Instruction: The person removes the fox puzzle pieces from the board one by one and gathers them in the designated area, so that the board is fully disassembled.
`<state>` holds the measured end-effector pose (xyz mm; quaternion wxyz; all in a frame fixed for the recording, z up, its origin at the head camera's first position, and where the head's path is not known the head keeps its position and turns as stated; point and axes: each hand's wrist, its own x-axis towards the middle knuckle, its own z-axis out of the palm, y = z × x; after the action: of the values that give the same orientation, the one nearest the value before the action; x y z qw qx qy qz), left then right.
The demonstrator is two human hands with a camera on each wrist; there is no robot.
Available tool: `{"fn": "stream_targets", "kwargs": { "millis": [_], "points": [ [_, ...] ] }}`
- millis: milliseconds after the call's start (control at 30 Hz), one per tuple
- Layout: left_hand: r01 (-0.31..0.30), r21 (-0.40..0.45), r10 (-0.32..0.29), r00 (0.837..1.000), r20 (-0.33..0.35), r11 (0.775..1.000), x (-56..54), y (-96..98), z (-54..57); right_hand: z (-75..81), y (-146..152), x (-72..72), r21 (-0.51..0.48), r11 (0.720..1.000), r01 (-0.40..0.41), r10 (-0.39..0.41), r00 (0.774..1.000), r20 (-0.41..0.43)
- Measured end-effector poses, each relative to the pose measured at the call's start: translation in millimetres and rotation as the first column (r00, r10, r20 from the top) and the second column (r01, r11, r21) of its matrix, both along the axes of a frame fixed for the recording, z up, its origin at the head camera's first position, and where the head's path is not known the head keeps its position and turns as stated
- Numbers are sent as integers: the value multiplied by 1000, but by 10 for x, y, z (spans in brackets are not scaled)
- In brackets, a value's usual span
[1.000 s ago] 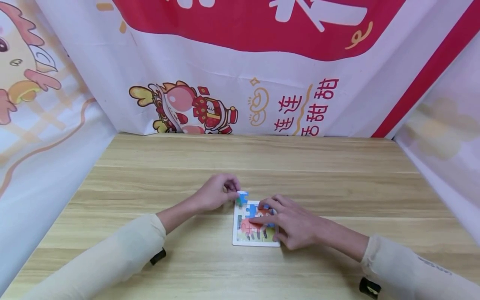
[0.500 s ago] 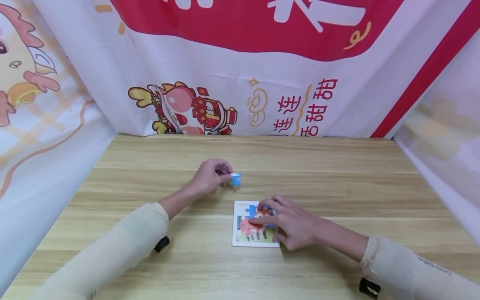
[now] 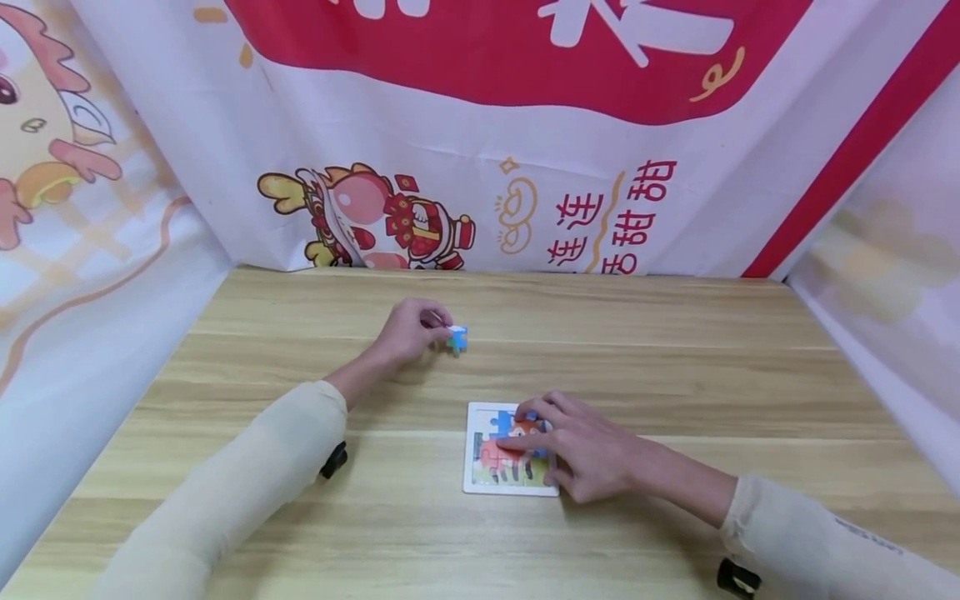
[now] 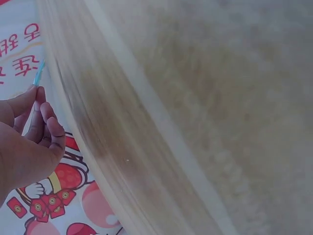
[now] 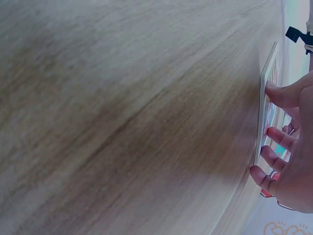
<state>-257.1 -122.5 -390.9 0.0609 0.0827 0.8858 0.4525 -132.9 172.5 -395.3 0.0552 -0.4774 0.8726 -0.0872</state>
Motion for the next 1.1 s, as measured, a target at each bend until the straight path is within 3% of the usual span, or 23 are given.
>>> {"fn": "stream_targets", "kwargs": {
  "millis": [133, 433, 667, 1100],
  "points": [
    [-7, -30, 6, 1000, -23, 1000, -76, -23, -28, 3, 1, 6, -1, 1000, -1, 1, 1000, 0],
    [-39, -7, 39, 999, -32, 999, -259, -22, -114, 9, -2, 13, 4, 1000, 8, -8, 1000, 15],
    [-8, -34, 5, 997, -75, 999, -355, 23, -151, 11, -8, 13, 2, 1000, 0, 0, 1000, 3],
    [43, -141, -50, 998, -42, 989, -438, 101, -117, 8, -2, 14, 13, 1000, 16, -16, 1000, 7]
  ]
}}
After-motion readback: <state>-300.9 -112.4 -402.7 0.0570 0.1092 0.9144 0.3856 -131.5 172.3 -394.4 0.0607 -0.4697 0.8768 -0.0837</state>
